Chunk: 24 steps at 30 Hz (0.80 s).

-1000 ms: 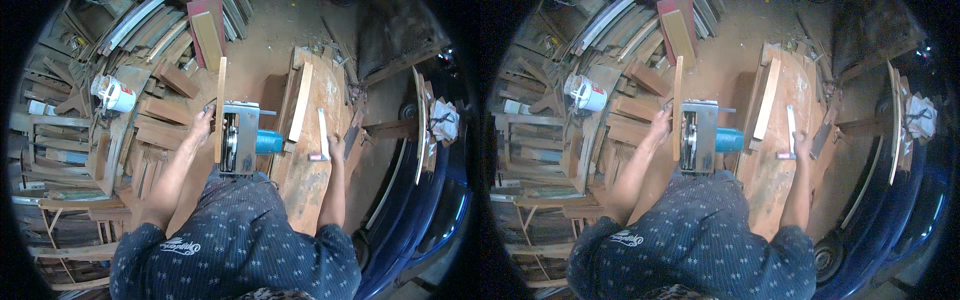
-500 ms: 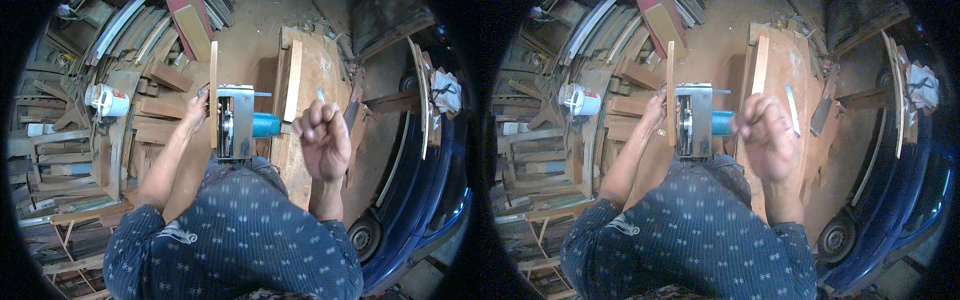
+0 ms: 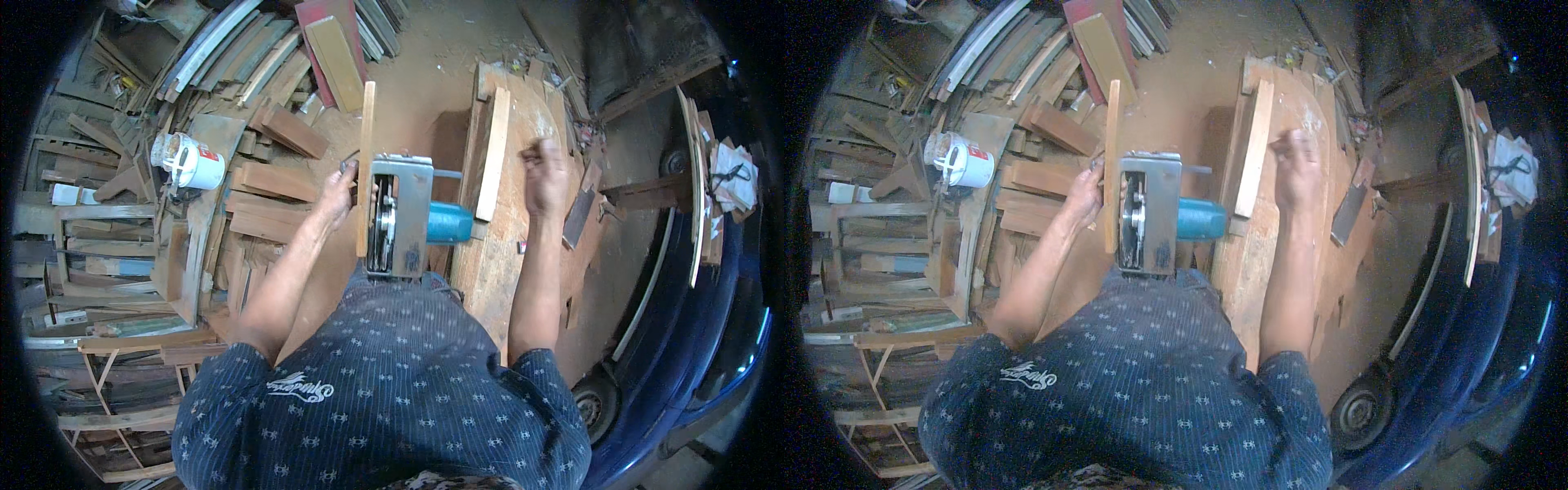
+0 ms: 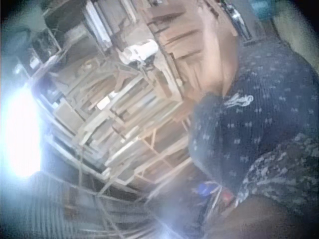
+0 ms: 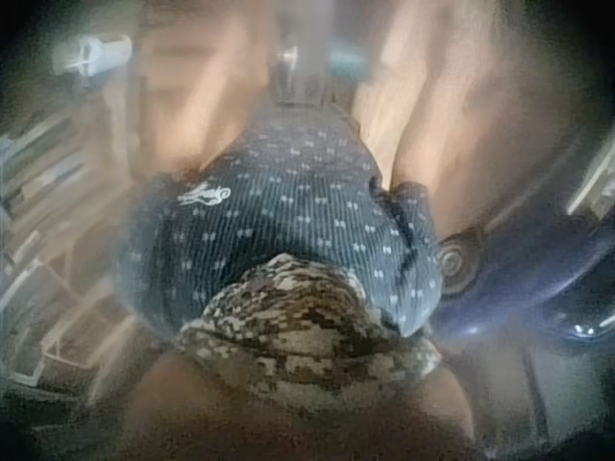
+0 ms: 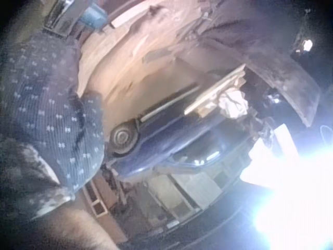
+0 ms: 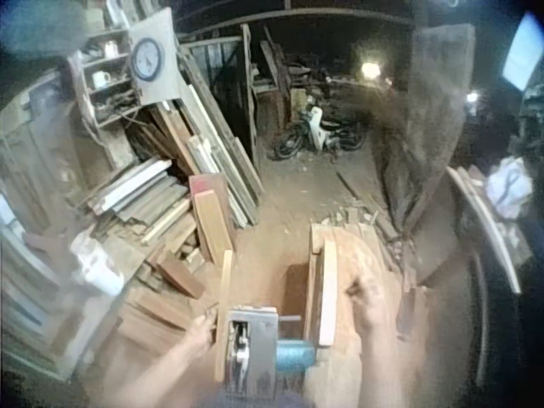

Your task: The person uses a circular saw to cut wooden planks on a workbench. They measure the wood with a ruler, mark it, and then cut it into smaller pieces. The person repeats this process multiple times, handling the wood and saw with both hands.

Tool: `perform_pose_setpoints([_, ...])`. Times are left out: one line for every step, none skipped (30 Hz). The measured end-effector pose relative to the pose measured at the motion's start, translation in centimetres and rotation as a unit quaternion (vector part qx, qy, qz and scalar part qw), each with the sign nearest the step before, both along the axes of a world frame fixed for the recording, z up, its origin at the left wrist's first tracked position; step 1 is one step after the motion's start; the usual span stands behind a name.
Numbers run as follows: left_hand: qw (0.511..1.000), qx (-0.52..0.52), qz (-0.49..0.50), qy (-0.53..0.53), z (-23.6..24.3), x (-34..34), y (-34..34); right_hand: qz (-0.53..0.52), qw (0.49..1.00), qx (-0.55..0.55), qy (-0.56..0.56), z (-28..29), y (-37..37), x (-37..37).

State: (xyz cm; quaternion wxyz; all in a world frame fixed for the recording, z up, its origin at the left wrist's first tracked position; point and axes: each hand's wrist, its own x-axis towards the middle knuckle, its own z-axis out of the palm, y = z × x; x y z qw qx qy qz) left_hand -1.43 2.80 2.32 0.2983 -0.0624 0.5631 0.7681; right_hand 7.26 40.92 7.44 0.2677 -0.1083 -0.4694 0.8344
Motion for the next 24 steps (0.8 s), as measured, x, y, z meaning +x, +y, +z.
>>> perform_pose_setpoints([1.000,0.007,-0.004,-0.002,0.2,0.2,0.1,0.063,0.995,0.037,-0.070,-3.3,0.6,-1.0])
perform_pose_setpoints([1.000,0.011,-0.023,-0.006,0.1,0.3,-1.3,0.156,0.978,0.025,-0.135,-4.0,-1.7,-2.0])
perform_pose_setpoints([0.999,0.016,-0.029,-0.004,0.5,0.1,-0.5,0.234,0.957,0.055,-0.165,-7.9,-1.0,-2.4])
perform_pose_setpoints([1.000,0.014,-0.019,-0.003,0.8,0.4,-0.8,0.323,0.933,0.037,-0.155,-8.9,-3.1,-3.2])
perform_pose_setpoints([1.000,0.012,-0.005,-0.005,1.0,1.1,-1.3,0.380,0.901,0.004,-0.209,-8.0,-5.9,-3.3])
perform_pose_setpoints([1.000,0.004,-0.004,-0.009,2.2,1.5,-1.0,0.432,0.869,-0.049,-0.234,-8.0,-7.1,-3.3])
perform_pose_setpoints([1.000,0.018,-0.010,-0.003,2.5,1.7,-1.1,0.479,0.850,-0.087,-0.201,-6.3,-8.6,-3.4])
perform_pose_setpoints([0.999,0.032,-0.018,0.004,2.8,1.9,-1.6,0.517,0.831,-0.134,-0.156,-7.3,-9.1,-3.8])
perform_pose_setpoints([0.998,0.048,-0.030,0.013,2.9,2.0,-1.8,0.518,0.831,-0.128,-0.155,-7.6,-9.2,-3.7])
perform_pose_setpoints([0.999,0.034,-0.019,0.015,2.9,2.0,-2.0,0.519,0.832,-0.124,-0.153,-8.0,-9.2,-3.6])
perform_pose_setpoints([1.000,0.021,-0.006,0.017,2.6,2.3,-2.1,0.535,0.822,-0.143,-0.136,-7.4,-9.4,-3.4])
perform_pose_setpoints([1.000,0.017,0.011,0.013,2.9,2.6,-1.9,0.535,0.823,-0.133,-0.133,-7.3,-9.5,-3.5])
perform_pose_setpoints([1.000,0.015,0.023,0.010,3.1,2.6,-1.4,0.538,0.825,-0.116,-0.130,-7.9,-9.1,-3.8])
perform_pose_setpoints([1.000,0.020,0.019,0.015,3.2,2.2,-0.9,0.545,0.820,-0.124,-0.128,-8.7,-8.9,-4.3])
perform_pose_setpoints([1.000,0.020,0.019,0.012,3.2,2.3,-1.2,0.553,0.813,-0.144,-0.113,-7.8,-9.0,-4.4])
perform_pose_setpoints([1.000,0.017,0.020,0.014,3.4,2.3,-1.4,0.551,0.812,-0.151,-0.118,-7.5,-9.1,-4.6])
perform_pose_setpoints([0.999,0.024,0.008,0.022,3.1,2.2,-1.4,0.549,0.811,-0.158,-0.123,-7.2,-8.9,-4.8])
perform_pose_setpoints([0.999,0.027,-0.001,0.025,3.1,2.4,-1.5,0.554,0.812,-0.125,-0.133,-6.8,-8.7,-4.8])
perform_pose_setpoints([0.999,0.030,-0.010,0.029,3.0,2.4,-1.6,0.558,0.812,-0.093,-0.144,-6.1,-8.5,-4.7])
perform_pose_setpoints([1.000,0.023,0.004,0.020,3.0,2.5,-1.7,0.564,0.810,-0.071,-0.145,-6.1,-8.3,-5.1])
perform_pose_setpoints([0.999,0.021,-0.003,0.028,2.7,2.4,-1.6,0.567,0.808,-0.051,-0.150,-6.3,-8.0,-5.1])
perform_pose_setpoints([0.999,0.017,-0.011,0.036,2.5,2.4,-1.4,0.572,0.806,-0.044,-0.147,-7.2,-7.8,-5.5])
perform_pose_setpoints([0.999,0.014,-0.019,0.042,2.2,2.3,-1.3,0.578,0.803,-0.038,-0.143,-7.9,-7.4,-5.9])
perform_pose_setpoints([0.999,0.011,-0.018,0.039,2.3,2.6,-1.5,0.570,0.802,-0.026,-0.178,-7.2,-7.9,-6.1])
